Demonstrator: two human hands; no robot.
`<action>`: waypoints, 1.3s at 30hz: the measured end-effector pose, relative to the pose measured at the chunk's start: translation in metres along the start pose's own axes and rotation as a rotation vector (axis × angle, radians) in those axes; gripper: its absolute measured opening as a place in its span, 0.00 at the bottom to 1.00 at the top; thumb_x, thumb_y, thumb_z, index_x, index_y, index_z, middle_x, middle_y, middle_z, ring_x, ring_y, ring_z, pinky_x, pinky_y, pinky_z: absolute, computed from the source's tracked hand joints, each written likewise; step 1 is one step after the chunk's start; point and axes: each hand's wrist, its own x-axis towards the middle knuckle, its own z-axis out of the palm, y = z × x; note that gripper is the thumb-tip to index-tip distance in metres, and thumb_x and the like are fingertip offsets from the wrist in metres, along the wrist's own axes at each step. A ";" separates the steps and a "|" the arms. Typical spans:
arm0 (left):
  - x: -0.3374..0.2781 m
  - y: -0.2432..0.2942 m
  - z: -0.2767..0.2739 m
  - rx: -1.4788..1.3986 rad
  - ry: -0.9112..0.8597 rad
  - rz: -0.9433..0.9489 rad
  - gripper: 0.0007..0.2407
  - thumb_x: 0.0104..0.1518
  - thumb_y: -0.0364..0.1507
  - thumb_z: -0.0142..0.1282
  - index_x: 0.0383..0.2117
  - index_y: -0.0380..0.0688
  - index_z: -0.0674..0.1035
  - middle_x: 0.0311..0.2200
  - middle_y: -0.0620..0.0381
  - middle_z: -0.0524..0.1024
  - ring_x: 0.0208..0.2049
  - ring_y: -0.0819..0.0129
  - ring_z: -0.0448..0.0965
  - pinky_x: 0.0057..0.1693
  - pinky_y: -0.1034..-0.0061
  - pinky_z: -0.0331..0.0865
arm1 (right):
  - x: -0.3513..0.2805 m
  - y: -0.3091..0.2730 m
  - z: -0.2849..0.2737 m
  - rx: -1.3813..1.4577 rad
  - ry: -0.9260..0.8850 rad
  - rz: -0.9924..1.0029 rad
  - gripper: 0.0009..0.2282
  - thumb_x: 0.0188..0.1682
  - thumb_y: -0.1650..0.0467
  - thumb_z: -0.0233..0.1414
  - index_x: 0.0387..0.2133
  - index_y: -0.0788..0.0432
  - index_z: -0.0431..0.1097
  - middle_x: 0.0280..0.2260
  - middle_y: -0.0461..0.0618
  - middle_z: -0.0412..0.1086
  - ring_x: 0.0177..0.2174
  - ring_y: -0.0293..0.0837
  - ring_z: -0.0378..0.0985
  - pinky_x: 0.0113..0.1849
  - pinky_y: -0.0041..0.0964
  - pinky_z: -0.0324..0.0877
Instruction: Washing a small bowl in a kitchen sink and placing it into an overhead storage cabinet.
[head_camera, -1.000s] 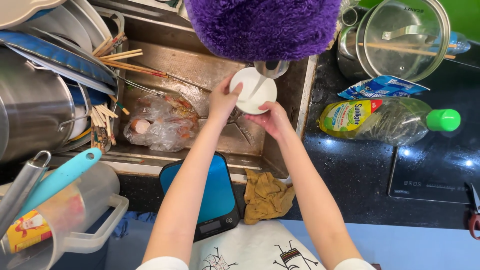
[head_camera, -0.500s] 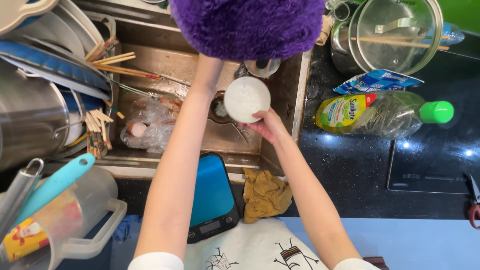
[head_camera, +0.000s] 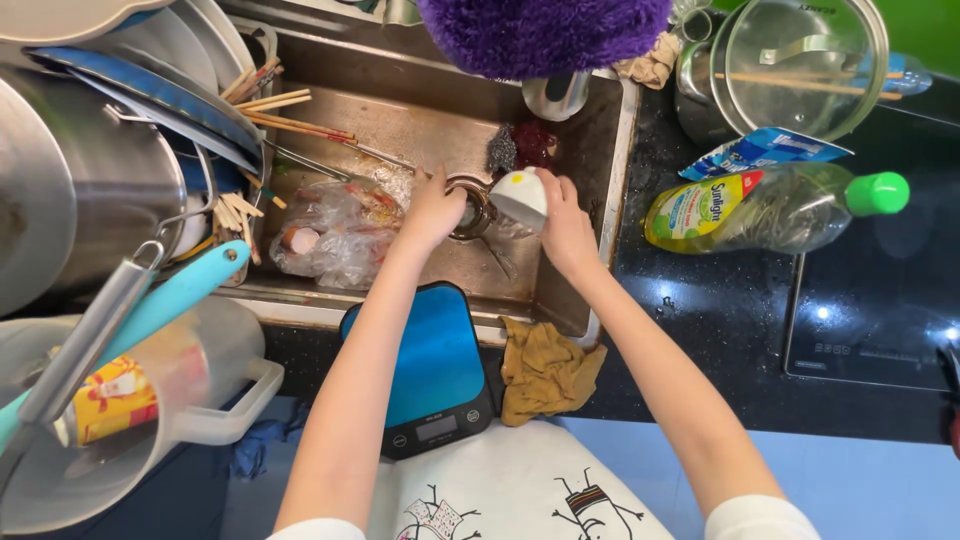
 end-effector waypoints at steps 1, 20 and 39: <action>-0.003 0.000 -0.001 -0.001 0.002 0.006 0.31 0.55 0.35 0.49 0.68 0.37 0.60 0.69 0.25 0.40 0.70 0.34 0.46 0.73 0.62 0.44 | -0.004 -0.006 -0.006 -0.002 0.005 -0.002 0.33 0.45 0.84 0.47 0.65 0.46 0.55 0.59 0.65 0.61 0.46 0.71 0.75 0.46 0.56 0.73; -0.051 0.016 0.002 -0.073 0.015 0.174 0.24 0.53 0.32 0.50 0.58 0.33 0.71 0.53 0.32 0.74 0.58 0.43 0.72 0.63 0.63 0.64 | -0.053 -0.036 -0.042 -0.279 0.140 -0.332 0.37 0.40 0.82 0.54 0.65 0.40 0.57 0.61 0.61 0.59 0.37 0.63 0.77 0.40 0.51 0.75; -0.127 0.022 -0.021 -0.206 0.049 0.204 0.21 0.58 0.34 0.51 0.56 0.35 0.72 0.46 0.39 0.80 0.48 0.53 0.82 0.54 0.66 0.74 | -0.086 -0.045 -0.045 1.092 0.153 0.582 0.32 0.40 0.84 0.36 0.61 0.53 0.53 0.49 0.69 0.70 0.36 0.60 0.82 0.29 0.40 0.74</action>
